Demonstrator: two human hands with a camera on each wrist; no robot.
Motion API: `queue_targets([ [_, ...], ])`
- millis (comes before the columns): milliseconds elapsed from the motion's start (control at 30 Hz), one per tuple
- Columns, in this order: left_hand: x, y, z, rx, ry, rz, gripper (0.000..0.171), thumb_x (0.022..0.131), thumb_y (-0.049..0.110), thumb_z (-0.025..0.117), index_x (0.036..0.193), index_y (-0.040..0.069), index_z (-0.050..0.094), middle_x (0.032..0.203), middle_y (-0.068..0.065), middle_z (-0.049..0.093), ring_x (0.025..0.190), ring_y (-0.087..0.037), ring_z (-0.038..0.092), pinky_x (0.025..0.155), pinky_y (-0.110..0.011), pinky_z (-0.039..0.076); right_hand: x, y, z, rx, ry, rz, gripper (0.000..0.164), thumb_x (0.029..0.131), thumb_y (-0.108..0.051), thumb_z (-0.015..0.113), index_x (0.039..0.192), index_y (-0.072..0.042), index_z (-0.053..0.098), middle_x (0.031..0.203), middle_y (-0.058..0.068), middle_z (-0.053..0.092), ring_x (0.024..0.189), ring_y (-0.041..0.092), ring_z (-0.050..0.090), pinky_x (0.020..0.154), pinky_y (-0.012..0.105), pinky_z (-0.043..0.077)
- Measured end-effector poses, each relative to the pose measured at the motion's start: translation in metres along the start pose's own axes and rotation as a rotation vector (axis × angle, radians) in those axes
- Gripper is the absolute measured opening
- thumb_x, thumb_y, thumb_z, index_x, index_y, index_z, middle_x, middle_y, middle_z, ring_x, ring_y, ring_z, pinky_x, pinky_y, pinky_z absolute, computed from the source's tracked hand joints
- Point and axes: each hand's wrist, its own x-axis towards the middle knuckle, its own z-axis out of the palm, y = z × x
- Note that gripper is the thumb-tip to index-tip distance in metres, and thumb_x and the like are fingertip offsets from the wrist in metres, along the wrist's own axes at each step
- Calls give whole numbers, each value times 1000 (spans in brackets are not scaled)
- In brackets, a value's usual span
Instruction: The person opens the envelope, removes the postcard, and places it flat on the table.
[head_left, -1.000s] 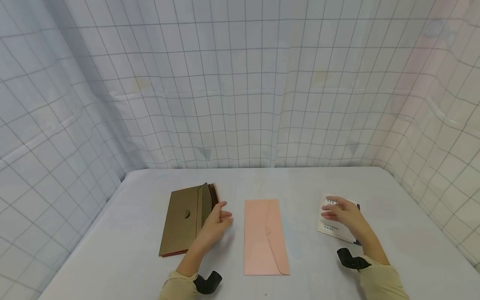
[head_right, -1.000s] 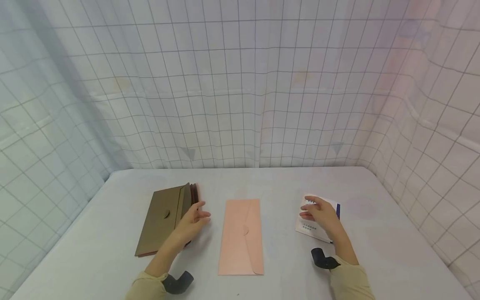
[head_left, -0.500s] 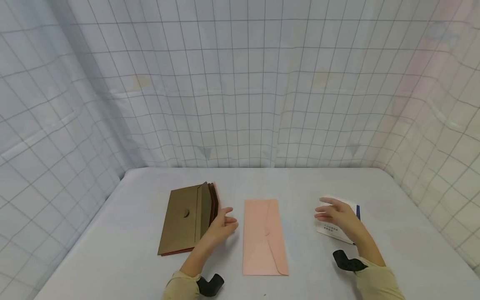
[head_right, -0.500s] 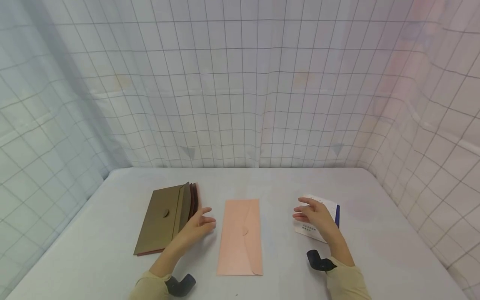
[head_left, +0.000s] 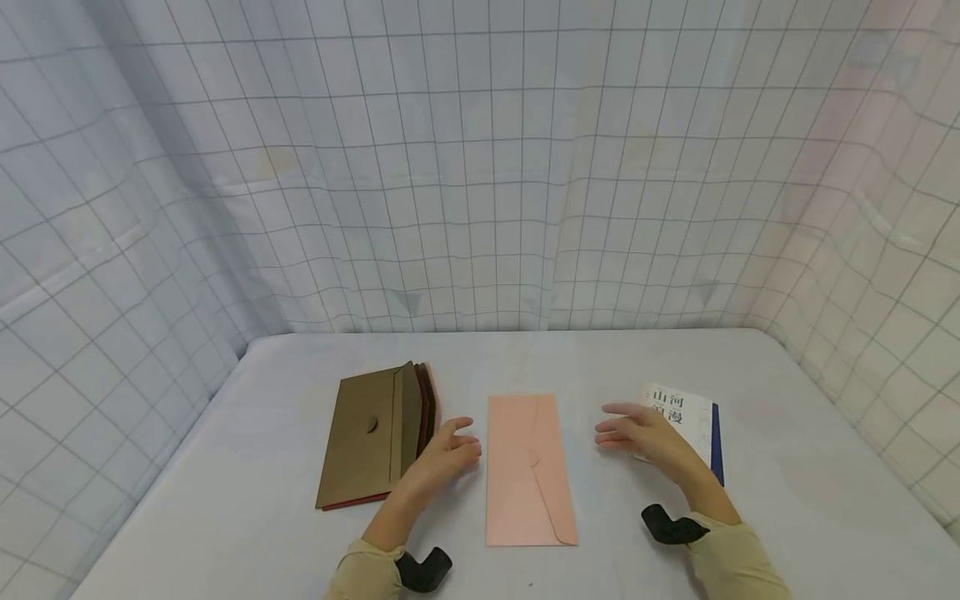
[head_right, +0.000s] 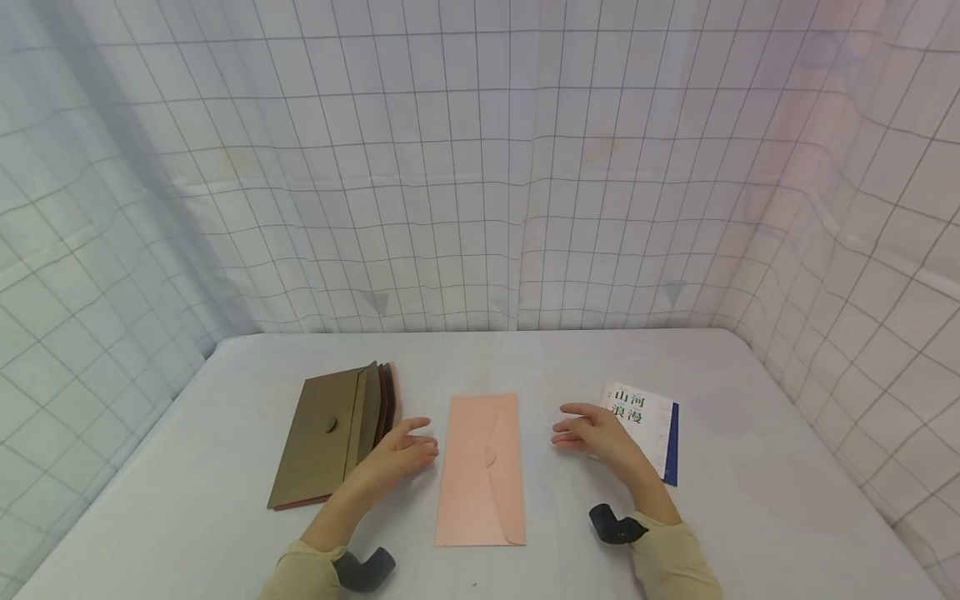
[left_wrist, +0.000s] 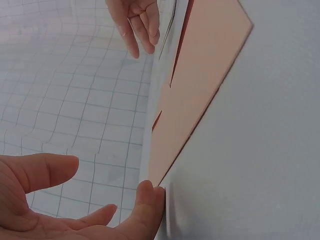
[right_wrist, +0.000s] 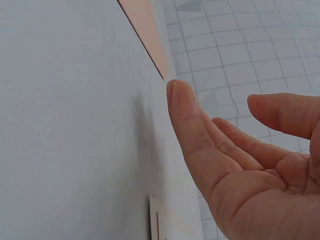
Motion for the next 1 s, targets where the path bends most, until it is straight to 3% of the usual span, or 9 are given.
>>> queue_targets([
  [267, -1, 2, 3, -129, -47, -34, 56, 94, 10, 48, 143, -4, 24, 130, -31, 39, 118, -35, 50, 101, -42, 44, 3, 3, 12, 79, -135, -32, 54, 98, -14, 44, 137, 18, 26, 126, 35, 51, 106, 17, 64, 91, 27, 51],
  [500, 0, 2, 4, -146, -50, -31, 54, 95, 9, 47, 142, -5, 24, 125, -30, 41, 114, -32, 52, 101, -40, 45, 6, 0, 21, 211, -223, 6, 57, 100, -16, 42, 142, 15, 19, 141, 37, 34, 126, 31, 51, 100, 33, 46],
  [633, -1, 2, 3, -164, -65, -27, 54, 96, 9, 46, 142, -5, 23, 127, -31, 39, 115, -32, 53, 101, -40, 45, 7, -2, 23, 280, -240, 27, 58, 100, -15, 40, 144, 13, 15, 145, 37, 28, 130, 33, 46, 102, 35, 44],
  [1000, -1, 1, 4, -193, -83, -32, 55, 95, 9, 45, 142, -7, 22, 128, -32, 36, 117, -35, 51, 101, -41, 45, 9, 2, 30, 385, -235, 47, 60, 102, -19, 36, 144, 14, 10, 145, 39, 24, 125, 28, 51, 102, 34, 44],
])
